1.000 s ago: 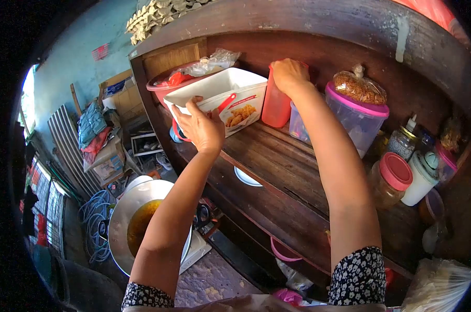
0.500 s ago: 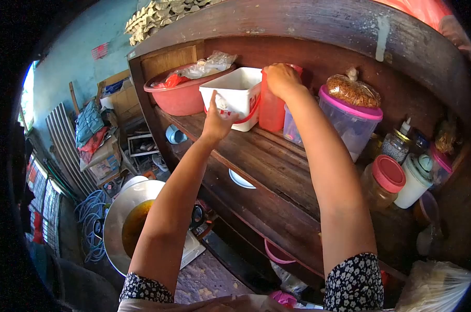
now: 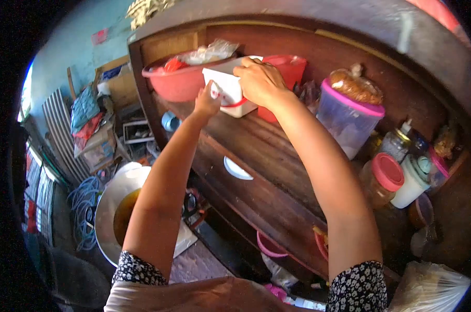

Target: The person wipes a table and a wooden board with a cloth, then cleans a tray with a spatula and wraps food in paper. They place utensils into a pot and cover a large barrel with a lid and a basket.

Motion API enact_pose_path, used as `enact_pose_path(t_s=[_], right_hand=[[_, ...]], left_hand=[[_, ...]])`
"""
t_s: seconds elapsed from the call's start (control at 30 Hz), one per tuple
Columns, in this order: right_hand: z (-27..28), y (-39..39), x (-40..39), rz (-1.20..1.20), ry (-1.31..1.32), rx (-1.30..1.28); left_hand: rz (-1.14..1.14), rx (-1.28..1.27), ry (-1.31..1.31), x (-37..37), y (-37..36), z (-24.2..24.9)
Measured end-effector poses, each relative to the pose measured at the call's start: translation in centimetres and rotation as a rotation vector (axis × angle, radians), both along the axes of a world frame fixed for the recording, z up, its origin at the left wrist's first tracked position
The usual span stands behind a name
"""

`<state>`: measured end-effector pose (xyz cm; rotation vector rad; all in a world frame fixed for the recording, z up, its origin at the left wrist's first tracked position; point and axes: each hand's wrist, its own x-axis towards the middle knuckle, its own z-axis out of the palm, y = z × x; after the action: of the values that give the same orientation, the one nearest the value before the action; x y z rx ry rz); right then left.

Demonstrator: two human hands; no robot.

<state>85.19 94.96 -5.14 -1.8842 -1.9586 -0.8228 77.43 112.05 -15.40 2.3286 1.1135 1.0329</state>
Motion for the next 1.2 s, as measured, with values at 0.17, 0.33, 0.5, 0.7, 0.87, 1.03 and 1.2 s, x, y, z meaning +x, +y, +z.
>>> enact_pose_path(t_s=[0.17,0.33,0.5,0.7,0.87,1.03,1.2], right_hand=[[-4.5,4.0,-1.2,-0.288,-0.339,-0.175],[-2.9,4.3,-3.6,-0.417,-0.268,-0.391],[0.9,2.9,-7.3,-0.273,-0.082,-0.254],[-3.8,-8.3,-21.8,0.463,0.849,0.031],[-15.6,-16.9,-32.4,0.680,0.743,-0.364],[-29.9,-27.3,-39.2,0.459,0.793,-1.007],[-41.6,-39.7,-40.8,0.818,0.235,-1.305]], left_hand=[[-0.207,-0.094,-0.405,-5.2,0.3,1.9],[-0.565,-0.193,-0.180,-18.3,-10.8,8.3],[-0.422,-0.071,-0.331,-31.5,-19.1,9.5],[-0.169,-0.186,-0.608,-47.7,-29.1,3.0],[0.366,-0.491,-0.853,-61.5,-41.3,-8.7],[0.863,-0.738,-0.971,-68.0,-60.9,-21.5],[1.187,-0.987,-0.435,-65.7,-78.7,-32.6]])
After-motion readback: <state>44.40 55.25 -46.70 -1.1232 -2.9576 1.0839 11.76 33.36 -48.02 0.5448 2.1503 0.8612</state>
